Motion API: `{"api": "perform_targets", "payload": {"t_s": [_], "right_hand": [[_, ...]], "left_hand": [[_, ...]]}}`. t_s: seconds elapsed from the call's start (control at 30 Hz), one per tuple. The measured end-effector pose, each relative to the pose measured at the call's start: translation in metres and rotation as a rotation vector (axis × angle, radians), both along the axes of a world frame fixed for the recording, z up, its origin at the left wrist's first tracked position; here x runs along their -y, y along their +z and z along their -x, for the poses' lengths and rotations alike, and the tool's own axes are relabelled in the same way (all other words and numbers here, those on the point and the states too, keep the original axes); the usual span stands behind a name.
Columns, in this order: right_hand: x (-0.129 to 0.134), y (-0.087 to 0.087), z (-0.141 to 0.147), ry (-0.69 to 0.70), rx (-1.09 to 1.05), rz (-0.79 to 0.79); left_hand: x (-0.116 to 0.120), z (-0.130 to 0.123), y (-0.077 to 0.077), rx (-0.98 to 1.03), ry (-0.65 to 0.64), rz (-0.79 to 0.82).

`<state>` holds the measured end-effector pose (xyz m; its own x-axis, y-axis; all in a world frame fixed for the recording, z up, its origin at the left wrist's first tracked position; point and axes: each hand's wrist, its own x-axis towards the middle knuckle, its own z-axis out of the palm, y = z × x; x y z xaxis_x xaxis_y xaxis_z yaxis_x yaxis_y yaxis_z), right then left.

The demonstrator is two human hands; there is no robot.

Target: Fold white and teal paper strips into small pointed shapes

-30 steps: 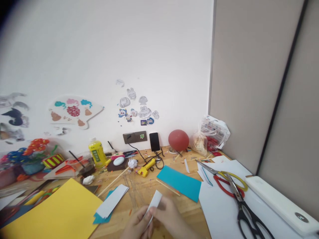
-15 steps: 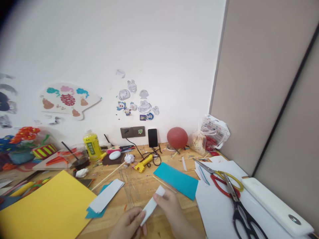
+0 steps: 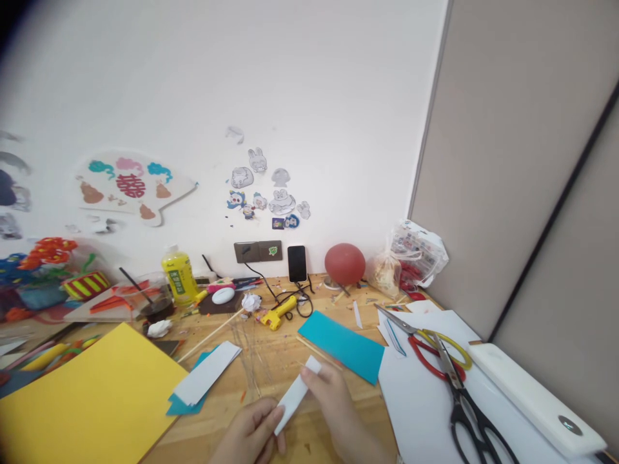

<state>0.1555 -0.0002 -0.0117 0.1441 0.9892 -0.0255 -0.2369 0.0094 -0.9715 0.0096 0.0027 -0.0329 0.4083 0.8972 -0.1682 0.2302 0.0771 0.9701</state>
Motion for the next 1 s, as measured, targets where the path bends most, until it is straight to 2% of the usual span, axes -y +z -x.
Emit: {"api": "perform_targets", "payload": {"t_s": [0.2, 0.4, 0.6, 1.0], "right_hand": [[-0.002, -0.003, -0.001, -0.018, 0.039, -0.016], [-0.004, -0.011, 0.0, 0.136, 0.185, -0.044], [-0.005, -0.019, -0.002, 0.097, 0.237, -0.041], [-0.004, -0.016, -0.003, 0.05, 0.186, -0.014]], "left_hand": [[0.002, -0.001, 0.007, 0.025, -0.007, 0.035], [0.002, -0.002, 0.004, 0.053, -0.021, 0.039], [0.001, -0.002, -0.001, 0.036, -0.007, 0.066], [-0.002, -0.002, -0.004, 0.118, 0.031, 0.085]]}}
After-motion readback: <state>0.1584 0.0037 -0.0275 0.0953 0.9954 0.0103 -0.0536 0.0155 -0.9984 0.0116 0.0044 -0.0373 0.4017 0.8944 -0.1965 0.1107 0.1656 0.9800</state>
